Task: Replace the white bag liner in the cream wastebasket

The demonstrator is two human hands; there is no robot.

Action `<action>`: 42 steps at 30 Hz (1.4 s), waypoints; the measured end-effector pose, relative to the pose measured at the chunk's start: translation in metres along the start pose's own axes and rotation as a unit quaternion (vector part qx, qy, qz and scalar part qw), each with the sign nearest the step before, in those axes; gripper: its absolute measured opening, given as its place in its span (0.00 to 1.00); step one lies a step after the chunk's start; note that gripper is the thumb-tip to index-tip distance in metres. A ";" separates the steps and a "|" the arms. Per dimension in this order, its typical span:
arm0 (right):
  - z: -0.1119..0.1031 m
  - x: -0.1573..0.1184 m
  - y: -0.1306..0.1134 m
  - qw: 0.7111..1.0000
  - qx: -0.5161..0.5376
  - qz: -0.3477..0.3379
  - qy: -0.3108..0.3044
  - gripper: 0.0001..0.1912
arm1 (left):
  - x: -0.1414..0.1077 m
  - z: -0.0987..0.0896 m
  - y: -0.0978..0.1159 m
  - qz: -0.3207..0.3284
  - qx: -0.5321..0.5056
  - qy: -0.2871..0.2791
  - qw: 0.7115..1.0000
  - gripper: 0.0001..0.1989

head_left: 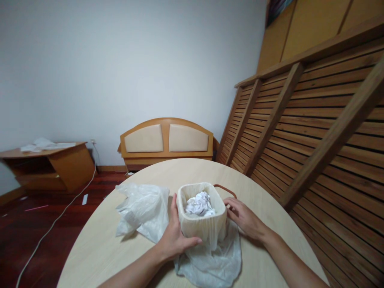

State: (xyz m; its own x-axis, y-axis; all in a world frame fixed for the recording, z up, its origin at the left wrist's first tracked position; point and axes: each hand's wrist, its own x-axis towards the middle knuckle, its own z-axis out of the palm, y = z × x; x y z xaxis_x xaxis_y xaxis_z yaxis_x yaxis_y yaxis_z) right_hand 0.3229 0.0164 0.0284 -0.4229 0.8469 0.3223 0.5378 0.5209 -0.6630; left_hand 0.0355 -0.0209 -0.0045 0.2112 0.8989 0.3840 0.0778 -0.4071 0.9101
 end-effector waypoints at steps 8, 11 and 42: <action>-0.009 0.004 0.068 0.971 -0.158 0.161 0.083 0.24 | 0.002 0.004 0.005 -0.001 0.005 -0.008 1.000 0.66; -0.017 0.001 0.074 0.953 -0.194 0.205 0.114 0.24 | 0.001 0.004 0.004 -0.007 0.024 -0.008 1.000 0.64; -0.003 0.002 0.061 0.864 -0.336 0.361 0.106 0.42 | -0.001 0.006 0.005 0.010 0.065 0.007 0.998 0.57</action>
State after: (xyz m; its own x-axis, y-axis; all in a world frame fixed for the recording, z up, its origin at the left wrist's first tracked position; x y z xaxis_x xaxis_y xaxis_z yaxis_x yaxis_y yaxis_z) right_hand 0.3571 0.0500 -0.0087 0.3040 0.9404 0.1523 0.9373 -0.2667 -0.2242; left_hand 0.0419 -0.0249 -0.0009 0.2009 0.8922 0.4044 0.2006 -0.4416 0.8745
